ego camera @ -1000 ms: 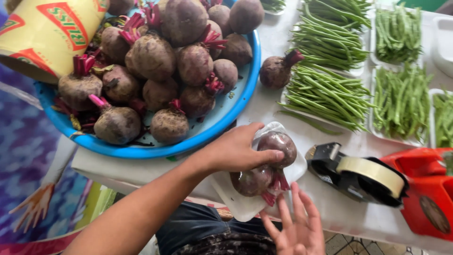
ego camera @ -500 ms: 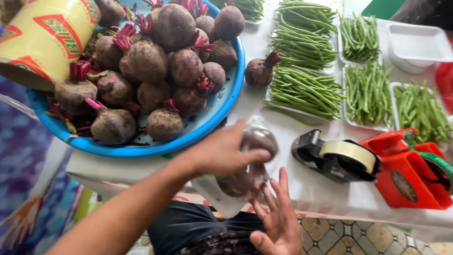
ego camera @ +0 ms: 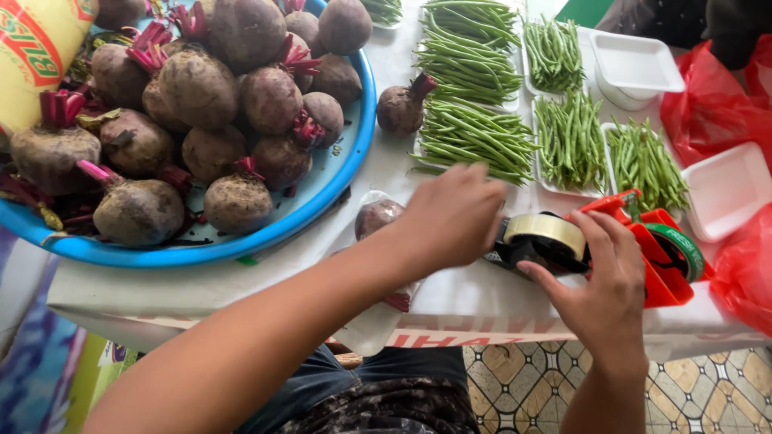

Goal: The person places beets onto a white foam tray, wraps the tray with plastic film, and then secures the film using a tape dispenser and a green produce sealer.

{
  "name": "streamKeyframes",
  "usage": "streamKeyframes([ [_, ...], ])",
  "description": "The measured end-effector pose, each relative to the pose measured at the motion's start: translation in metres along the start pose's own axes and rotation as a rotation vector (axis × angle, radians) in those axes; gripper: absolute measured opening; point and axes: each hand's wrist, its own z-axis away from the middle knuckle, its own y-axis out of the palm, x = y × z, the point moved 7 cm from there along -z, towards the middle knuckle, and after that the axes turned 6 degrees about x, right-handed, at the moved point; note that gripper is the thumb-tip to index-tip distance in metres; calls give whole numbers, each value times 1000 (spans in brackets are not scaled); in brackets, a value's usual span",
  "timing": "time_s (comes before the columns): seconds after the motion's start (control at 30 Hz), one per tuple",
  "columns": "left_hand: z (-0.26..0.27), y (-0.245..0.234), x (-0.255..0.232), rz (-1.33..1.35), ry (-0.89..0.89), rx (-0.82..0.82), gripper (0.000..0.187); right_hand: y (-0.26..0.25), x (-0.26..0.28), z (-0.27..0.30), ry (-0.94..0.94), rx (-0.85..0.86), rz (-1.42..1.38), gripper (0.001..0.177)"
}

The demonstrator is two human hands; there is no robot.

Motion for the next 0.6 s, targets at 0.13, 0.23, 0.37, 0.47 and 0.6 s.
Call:
streamKeyframes([
  [0.13, -80, 61, -5, -50, 16, 512, 45, 16, -12, -1, 84, 81, -192, 79],
  [0.23, -85, 54, -10, -46, 28, 815, 46, 22, -15, 5, 71, 71, -215, 80],
  [0.37, -85, 44, -5, 9, -88, 836, 34, 35, -28, 13, 120, 104, -262, 90],
  [0.47, -95, 46, -10, 111, -50, 744, 26, 42, -39, 11, 167, 149, -264, 96],
  [0.6, -107, 52, -29, 56, 77, 710, 27, 41, -43, 3, 275, 213, -315, 107],
])
